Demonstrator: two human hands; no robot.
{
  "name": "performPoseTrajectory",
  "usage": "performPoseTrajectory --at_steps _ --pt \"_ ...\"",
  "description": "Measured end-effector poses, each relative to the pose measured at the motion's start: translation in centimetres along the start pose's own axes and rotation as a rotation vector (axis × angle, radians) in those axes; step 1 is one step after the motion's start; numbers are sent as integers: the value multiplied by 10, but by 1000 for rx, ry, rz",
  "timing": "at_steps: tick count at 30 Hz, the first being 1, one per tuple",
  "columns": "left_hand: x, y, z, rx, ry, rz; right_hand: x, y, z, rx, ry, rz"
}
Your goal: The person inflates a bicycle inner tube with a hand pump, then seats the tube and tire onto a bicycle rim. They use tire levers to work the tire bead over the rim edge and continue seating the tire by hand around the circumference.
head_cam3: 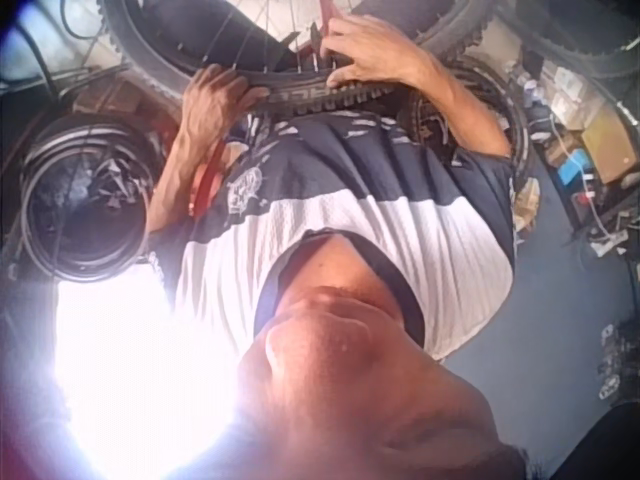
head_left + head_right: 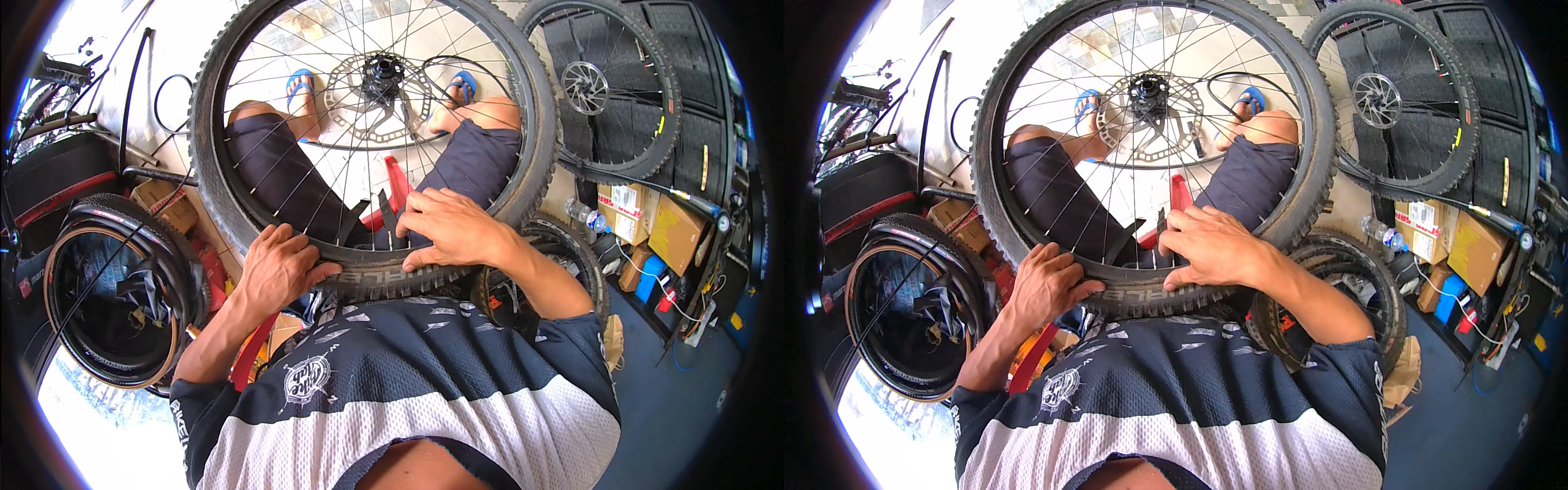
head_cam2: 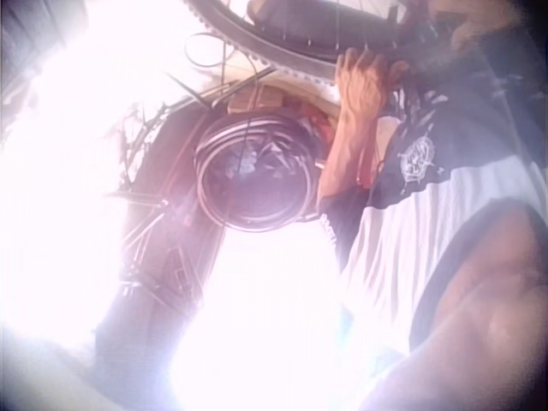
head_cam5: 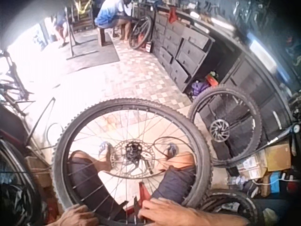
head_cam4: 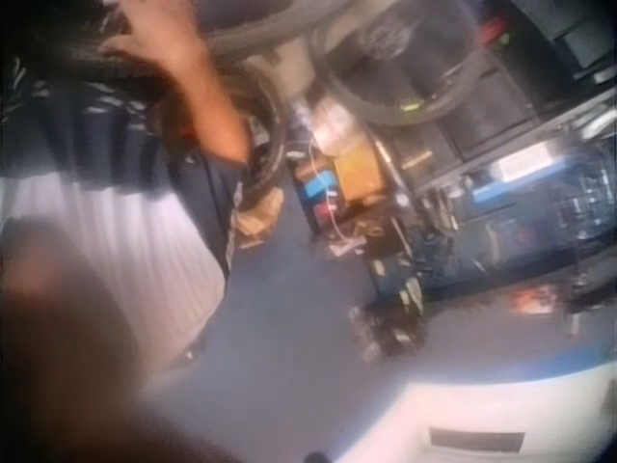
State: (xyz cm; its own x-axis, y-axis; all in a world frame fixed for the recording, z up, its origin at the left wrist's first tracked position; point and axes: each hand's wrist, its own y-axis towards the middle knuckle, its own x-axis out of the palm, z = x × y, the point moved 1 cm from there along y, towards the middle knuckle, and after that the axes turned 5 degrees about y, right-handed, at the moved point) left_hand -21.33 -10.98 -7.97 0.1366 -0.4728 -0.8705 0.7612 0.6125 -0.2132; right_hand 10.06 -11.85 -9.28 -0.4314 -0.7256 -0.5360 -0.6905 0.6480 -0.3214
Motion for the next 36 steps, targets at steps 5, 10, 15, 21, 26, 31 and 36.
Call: performPoseTrajectory --at_steps 5,10,15,21,26,31,36 --pt "-10 -2 7 31 8 18 9 -18 -19 4 80 85" --pt "-28 7 22 116 -164 -4 2 -45 -39 58 -57 195" --pt "-44 18 32 189 -249 -76 8 -48 -48 109 -75 266" --pt "-43 29 42 240 -293 -160 10 -58 -60 18 -175 222" --pt "-36 34 45 213 -295 -312 -1 -70 -63 70 -182 179" --pt "-37 29 39 174 -237 -438 -24 -77 -51 77 -200 79" --pt "-37 22 37 188 -231 -345 -53 -81 -32 142 -309 -50"
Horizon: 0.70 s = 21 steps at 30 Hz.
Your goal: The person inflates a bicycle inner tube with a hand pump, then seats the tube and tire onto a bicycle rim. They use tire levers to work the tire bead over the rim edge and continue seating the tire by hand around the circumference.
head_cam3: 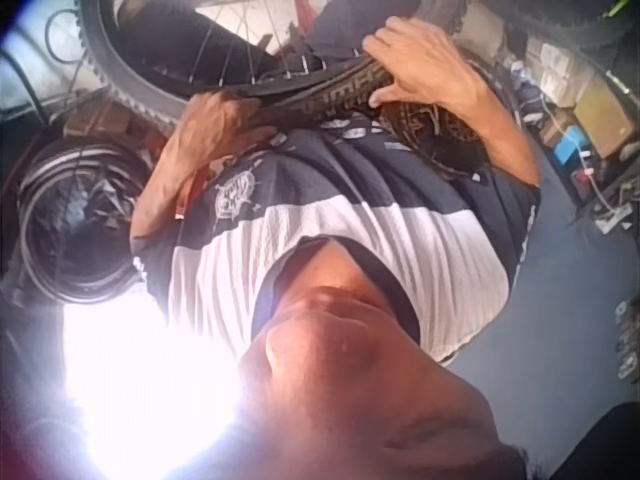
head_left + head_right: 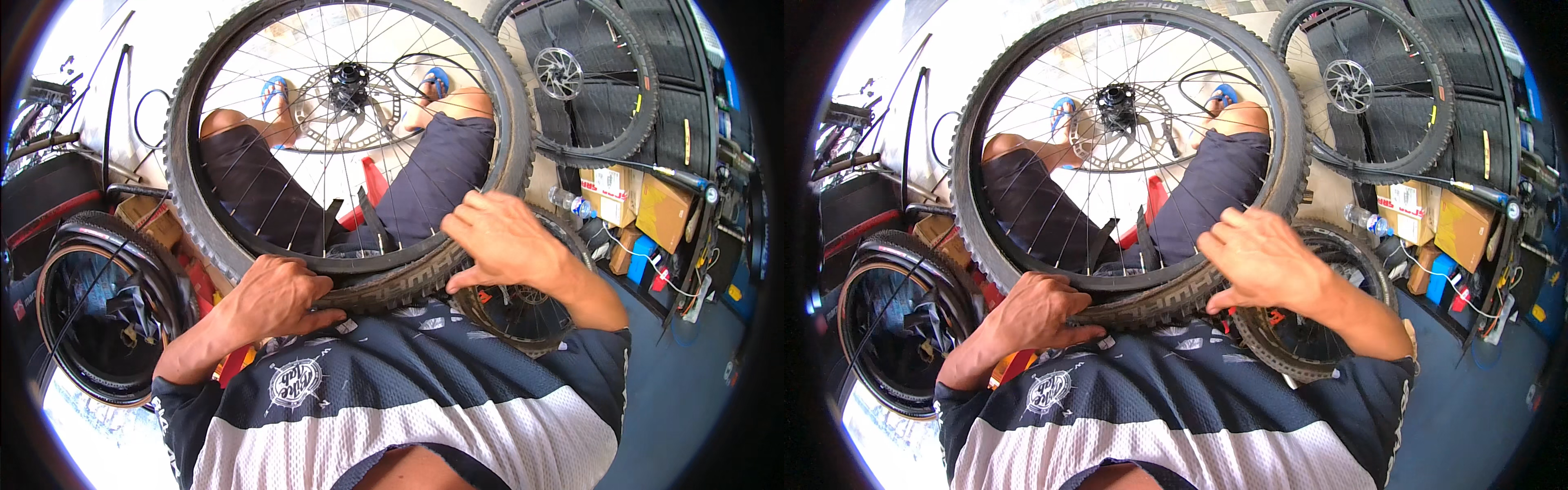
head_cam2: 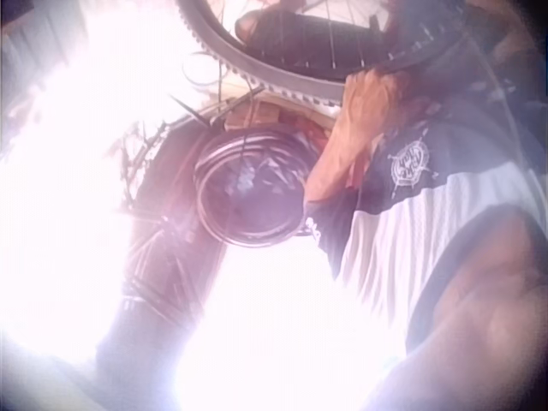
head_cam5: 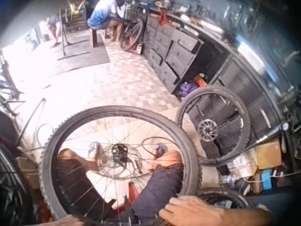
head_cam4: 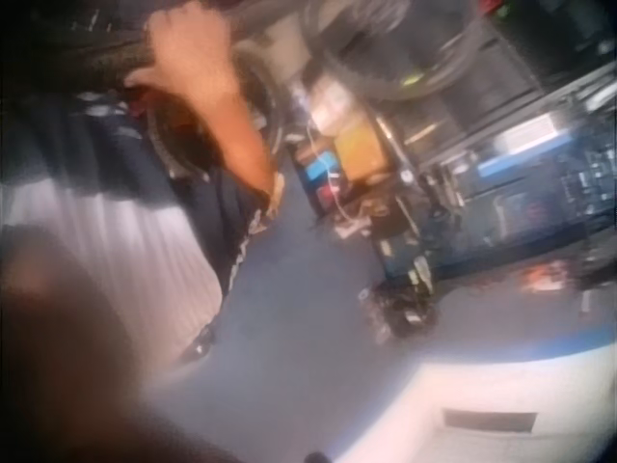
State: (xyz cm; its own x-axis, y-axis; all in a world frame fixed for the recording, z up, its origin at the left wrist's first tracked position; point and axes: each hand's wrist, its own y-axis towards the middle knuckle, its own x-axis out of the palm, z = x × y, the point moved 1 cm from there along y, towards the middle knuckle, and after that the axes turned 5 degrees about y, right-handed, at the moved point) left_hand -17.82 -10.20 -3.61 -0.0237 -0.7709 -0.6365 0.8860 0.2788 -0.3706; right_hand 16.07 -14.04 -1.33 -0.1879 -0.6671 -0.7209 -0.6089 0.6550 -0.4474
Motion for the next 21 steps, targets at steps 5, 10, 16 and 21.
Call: performPoseTrajectory --at_steps 5,10,16,21 --pt "4 2 -1 35 7 33 -3 -5 19 -72 -2 -90" --pt "3 -1 -2 28 34 37 10 -11 19 -59 54 -213" --pt "6 0 -3 63 44 117 16 -19 9 -23 81 -100" --pt "0 3 -6 37 40 5 16 -23 2 69 112 -178"
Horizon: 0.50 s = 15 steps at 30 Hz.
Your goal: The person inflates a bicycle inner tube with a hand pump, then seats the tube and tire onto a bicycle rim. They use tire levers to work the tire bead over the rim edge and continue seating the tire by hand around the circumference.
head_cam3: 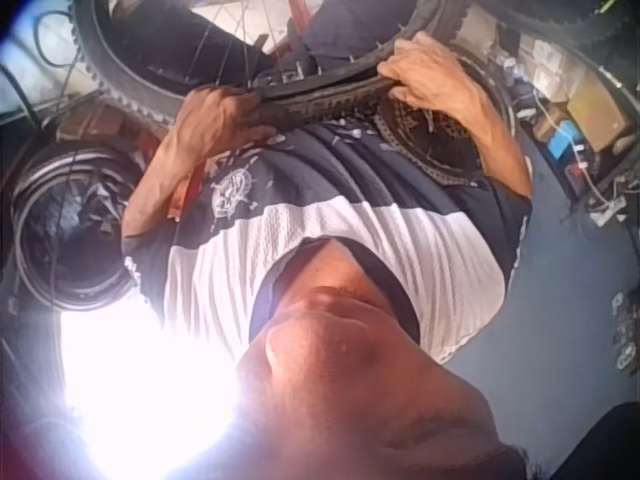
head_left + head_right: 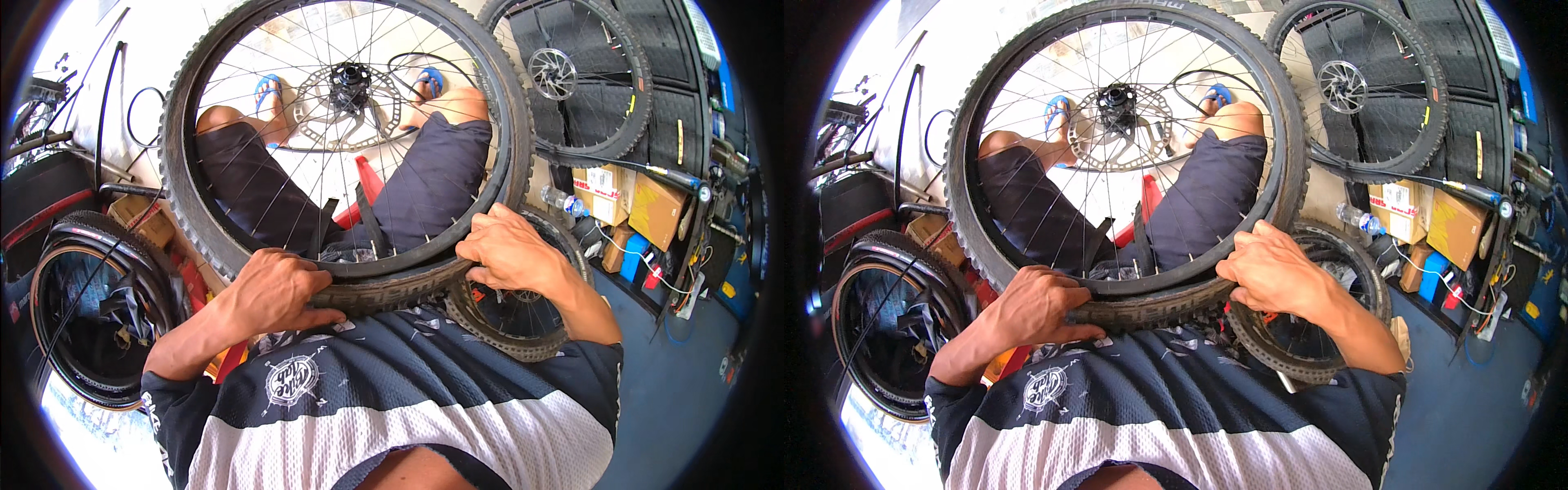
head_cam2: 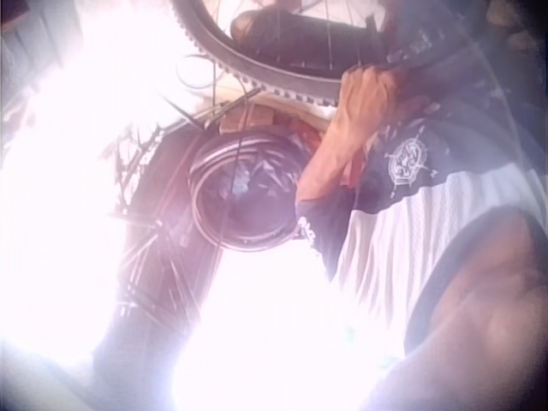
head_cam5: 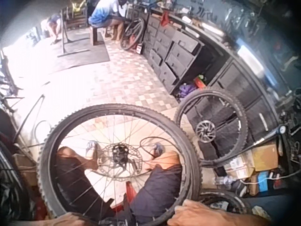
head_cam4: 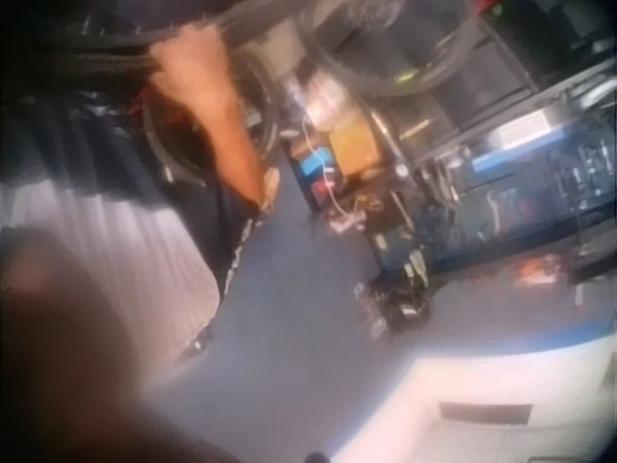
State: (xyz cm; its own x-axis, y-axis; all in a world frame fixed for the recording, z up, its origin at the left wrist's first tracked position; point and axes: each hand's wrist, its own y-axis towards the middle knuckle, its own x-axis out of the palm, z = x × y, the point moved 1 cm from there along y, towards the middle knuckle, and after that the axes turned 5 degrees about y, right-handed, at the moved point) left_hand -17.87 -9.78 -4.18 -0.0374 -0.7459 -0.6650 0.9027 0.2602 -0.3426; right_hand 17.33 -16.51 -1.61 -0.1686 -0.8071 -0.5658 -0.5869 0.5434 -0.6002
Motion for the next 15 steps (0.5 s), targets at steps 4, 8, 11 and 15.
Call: performPoseTrajectory --at_steps 4,8,11,15 --pt "-4 0 -2 -94 45 -168 0 5 -2 -5 14 -4" --pt "-7 0 -5 -102 80 -204 -2 14 0 -105 67 -31" --pt "-12 -7 -1 -90 103 -118 -3 25 0 -131 84 -141" --pt "-13 -20 7 -102 159 3 -5 36 -2 -114 136 -235"
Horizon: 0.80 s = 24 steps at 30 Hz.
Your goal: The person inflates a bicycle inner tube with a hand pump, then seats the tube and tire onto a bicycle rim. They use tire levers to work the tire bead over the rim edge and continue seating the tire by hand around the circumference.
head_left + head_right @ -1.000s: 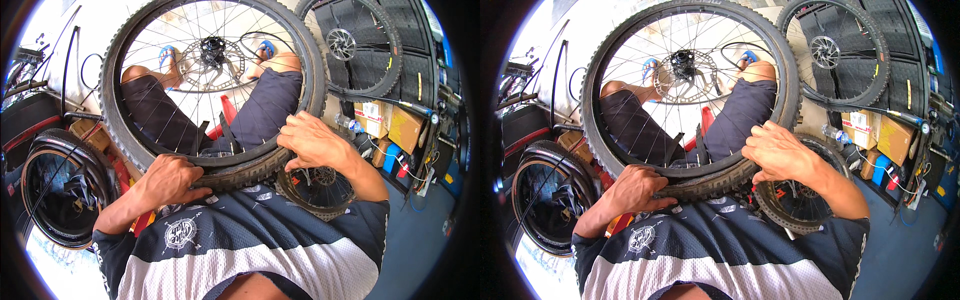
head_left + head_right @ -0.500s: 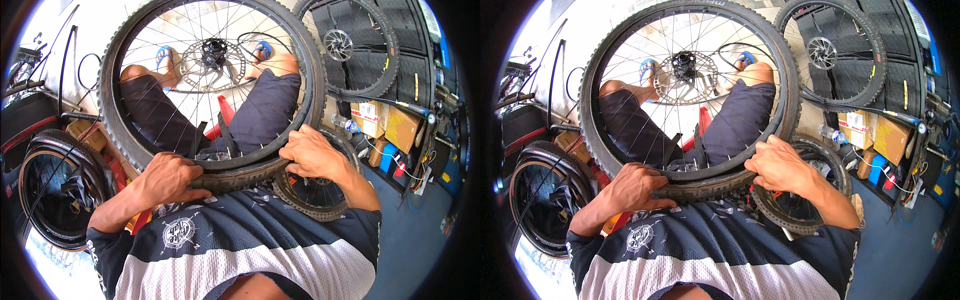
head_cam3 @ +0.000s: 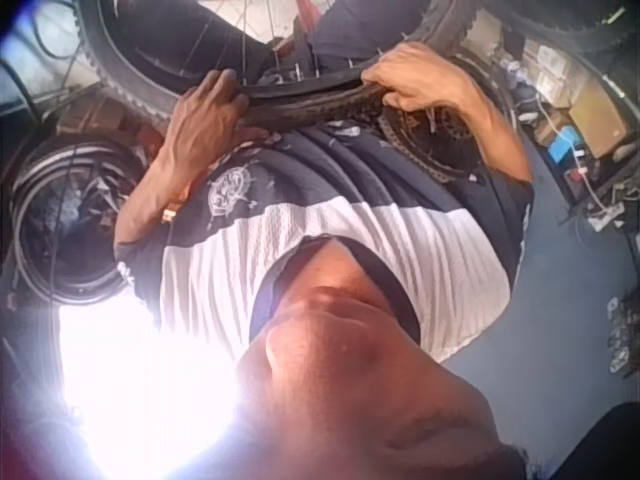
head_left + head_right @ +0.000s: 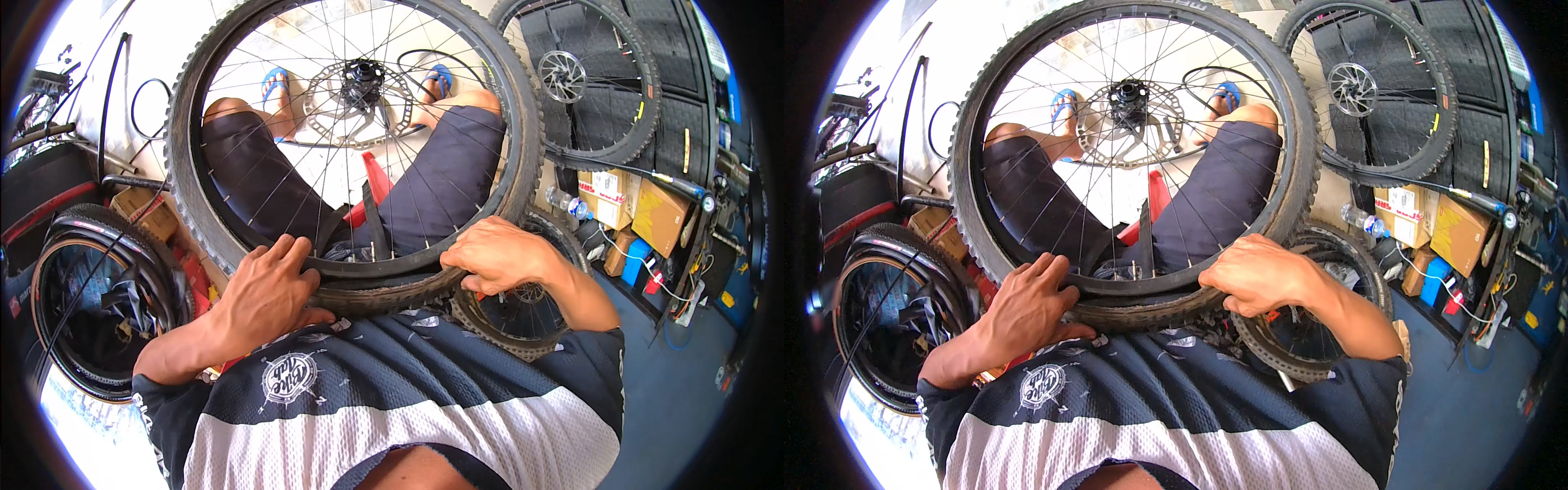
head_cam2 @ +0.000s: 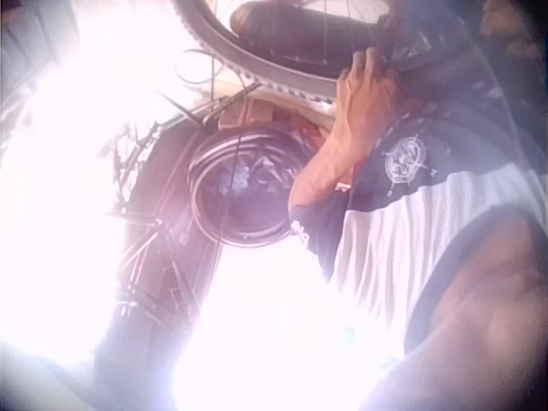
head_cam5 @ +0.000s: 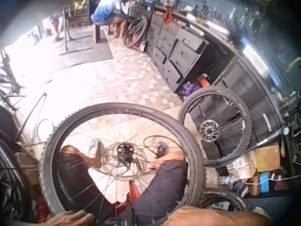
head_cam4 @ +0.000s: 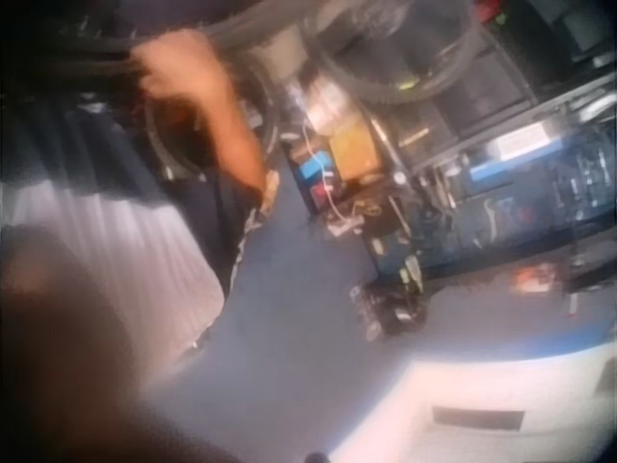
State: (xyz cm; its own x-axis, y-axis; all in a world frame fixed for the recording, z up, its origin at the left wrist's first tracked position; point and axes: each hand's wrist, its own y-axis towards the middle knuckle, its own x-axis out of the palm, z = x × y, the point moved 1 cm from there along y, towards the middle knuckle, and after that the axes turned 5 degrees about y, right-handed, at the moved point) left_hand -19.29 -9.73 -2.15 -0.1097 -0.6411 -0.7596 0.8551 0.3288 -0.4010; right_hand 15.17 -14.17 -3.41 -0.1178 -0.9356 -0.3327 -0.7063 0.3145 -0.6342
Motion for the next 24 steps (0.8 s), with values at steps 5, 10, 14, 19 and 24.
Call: performPoseTrajectory --at_steps 5,10,14,19,24 --pt "5 -5 -2 -13 38 28 -2 5 3 -45 88 24" --pt "-2 -10 -19 -12 156 -52 -2 9 4 62 49 -93" --pt "-19 -11 -63 -53 145 -164 -6 8 -4 115 51 -55" --pt "-42 -7 -103 -112 313 -251 -7 6 -10 150 26 -68" --pt "-55 13 -133 -306 438 -498 -2 7 -9 155 41 -55"
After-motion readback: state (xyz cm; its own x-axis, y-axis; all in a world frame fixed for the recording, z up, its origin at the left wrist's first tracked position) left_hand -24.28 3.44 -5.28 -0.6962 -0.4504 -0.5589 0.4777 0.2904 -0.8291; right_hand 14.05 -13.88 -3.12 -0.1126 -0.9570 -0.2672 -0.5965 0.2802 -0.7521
